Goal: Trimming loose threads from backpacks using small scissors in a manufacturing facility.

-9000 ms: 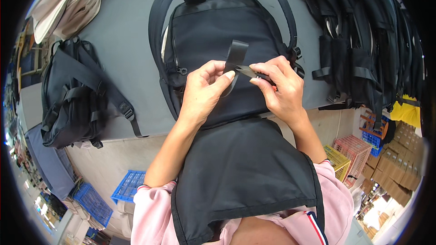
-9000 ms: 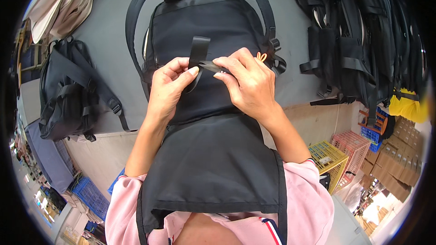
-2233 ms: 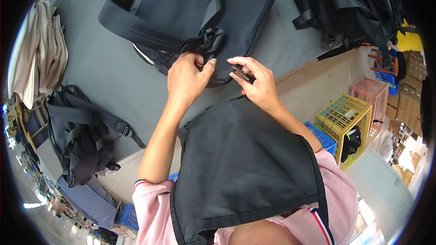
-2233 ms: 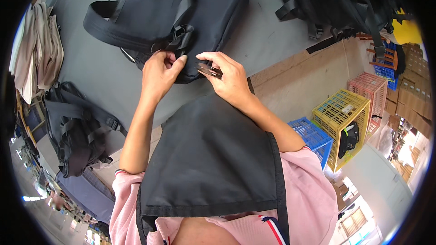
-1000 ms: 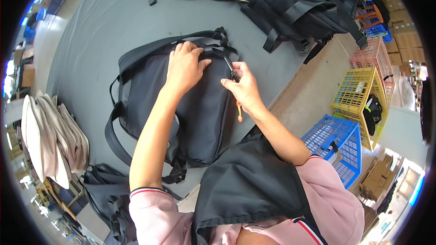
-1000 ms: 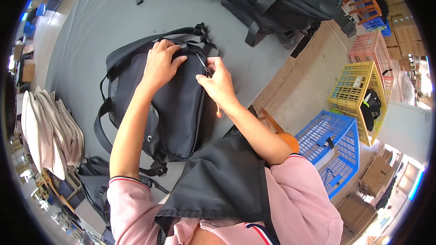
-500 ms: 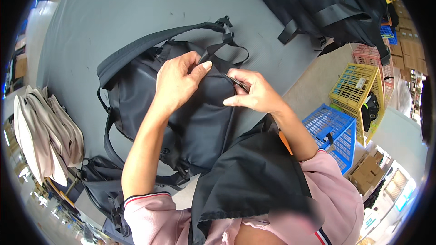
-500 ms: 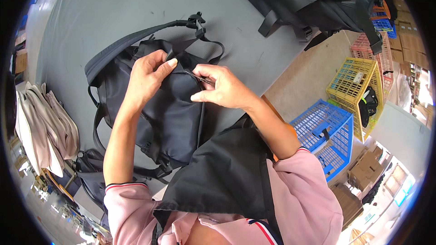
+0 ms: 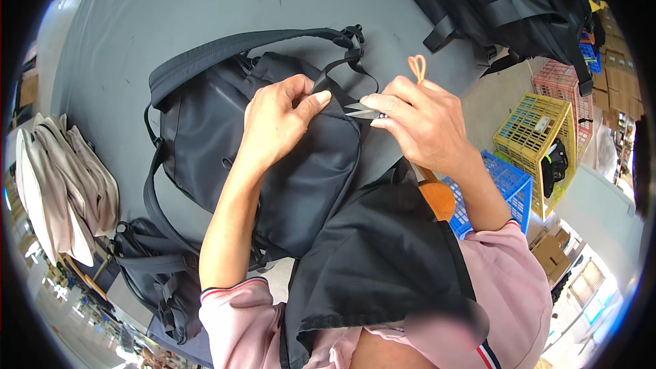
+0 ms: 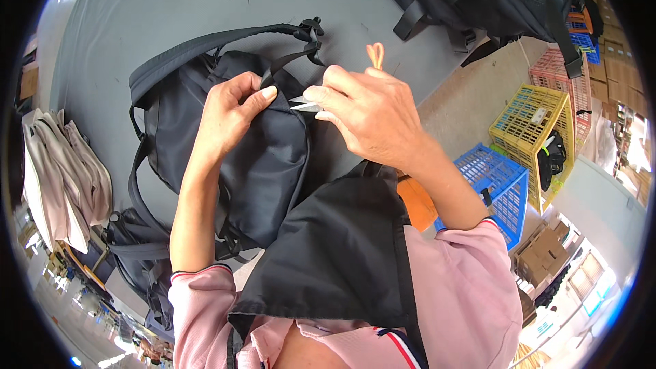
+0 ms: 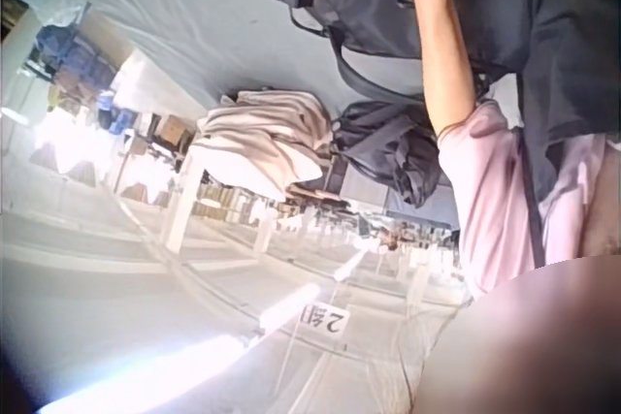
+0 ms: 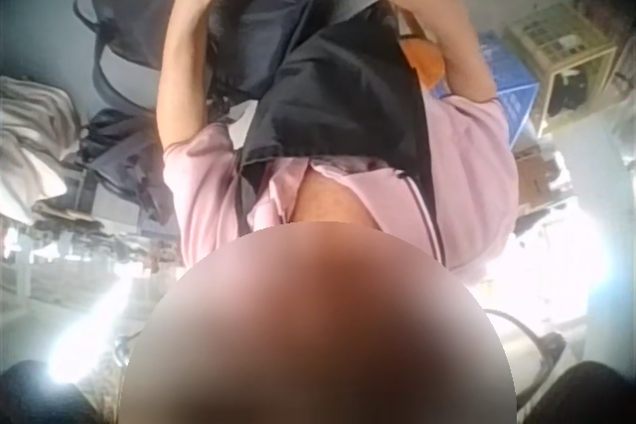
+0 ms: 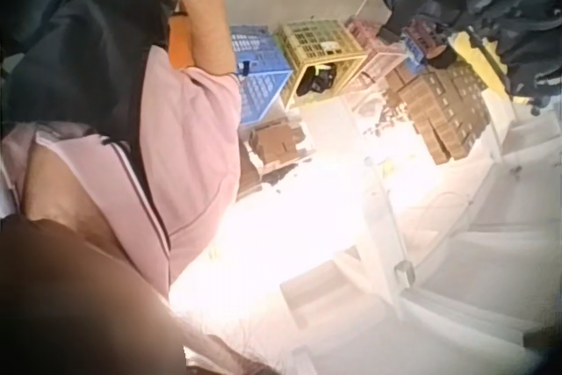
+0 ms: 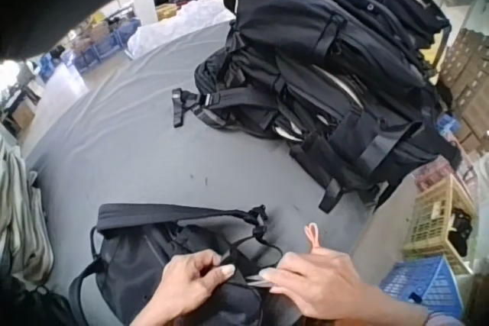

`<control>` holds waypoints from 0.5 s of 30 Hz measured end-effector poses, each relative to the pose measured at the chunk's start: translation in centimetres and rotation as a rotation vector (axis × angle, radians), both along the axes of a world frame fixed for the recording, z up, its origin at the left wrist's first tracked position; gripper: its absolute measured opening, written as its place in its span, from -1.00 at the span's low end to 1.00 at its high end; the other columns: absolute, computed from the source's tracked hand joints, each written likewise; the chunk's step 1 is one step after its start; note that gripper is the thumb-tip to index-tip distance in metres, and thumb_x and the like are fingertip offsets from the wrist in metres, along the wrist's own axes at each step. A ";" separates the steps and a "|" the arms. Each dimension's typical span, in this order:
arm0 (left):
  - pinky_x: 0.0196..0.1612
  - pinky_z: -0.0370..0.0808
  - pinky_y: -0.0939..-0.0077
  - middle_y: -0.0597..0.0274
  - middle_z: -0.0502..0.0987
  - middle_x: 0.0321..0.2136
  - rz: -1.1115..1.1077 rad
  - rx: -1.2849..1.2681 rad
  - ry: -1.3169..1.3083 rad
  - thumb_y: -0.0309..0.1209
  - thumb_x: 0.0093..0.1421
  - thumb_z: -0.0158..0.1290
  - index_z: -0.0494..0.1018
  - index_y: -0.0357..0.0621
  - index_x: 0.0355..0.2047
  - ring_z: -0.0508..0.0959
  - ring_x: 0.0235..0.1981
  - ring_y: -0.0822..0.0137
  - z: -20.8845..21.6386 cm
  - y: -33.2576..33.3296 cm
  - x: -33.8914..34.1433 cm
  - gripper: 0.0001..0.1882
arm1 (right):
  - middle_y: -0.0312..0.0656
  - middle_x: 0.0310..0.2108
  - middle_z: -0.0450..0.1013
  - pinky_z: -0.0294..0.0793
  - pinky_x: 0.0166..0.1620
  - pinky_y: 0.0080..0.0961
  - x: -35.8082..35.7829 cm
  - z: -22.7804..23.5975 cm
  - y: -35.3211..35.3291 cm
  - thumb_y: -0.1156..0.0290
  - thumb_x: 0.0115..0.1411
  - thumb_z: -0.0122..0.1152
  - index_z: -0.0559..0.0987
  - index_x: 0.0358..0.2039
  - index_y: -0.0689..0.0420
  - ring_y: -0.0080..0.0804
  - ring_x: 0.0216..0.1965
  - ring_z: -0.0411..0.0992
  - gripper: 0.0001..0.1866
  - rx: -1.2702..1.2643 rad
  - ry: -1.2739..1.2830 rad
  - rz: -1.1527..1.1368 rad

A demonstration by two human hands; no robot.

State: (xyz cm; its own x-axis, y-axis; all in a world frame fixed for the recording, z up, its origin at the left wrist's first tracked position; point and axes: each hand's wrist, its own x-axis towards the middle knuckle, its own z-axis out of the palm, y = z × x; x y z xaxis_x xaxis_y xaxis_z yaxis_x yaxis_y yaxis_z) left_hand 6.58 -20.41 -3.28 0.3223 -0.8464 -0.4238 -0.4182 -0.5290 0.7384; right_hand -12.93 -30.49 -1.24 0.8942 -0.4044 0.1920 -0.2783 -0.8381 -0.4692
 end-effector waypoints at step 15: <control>-0.48 0.25 0.50 0.32 0.39 -0.69 0.014 -0.049 0.246 -0.30 0.13 0.10 0.44 -0.29 -0.42 0.29 -0.62 0.48 -1.6 0.5 0.2 -0.75 | -0.27 -0.53 0.34 0.32 -0.48 -0.53 -0.3 -1.4 1.7 0.54 -0.15 0.32 0.59 -0.34 0.09 -0.36 -0.59 0.31 -0.73 0.170 -0.174 -0.119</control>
State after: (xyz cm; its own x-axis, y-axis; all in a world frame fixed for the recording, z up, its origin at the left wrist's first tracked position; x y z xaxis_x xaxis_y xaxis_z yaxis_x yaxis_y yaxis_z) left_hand 6.75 -19.88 -4.86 0.2263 -0.8639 -0.4499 -0.2155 -0.4948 0.8418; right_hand -13.20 -28.80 -2.60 0.7976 -0.5446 0.2593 -0.2730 -0.7093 -0.6498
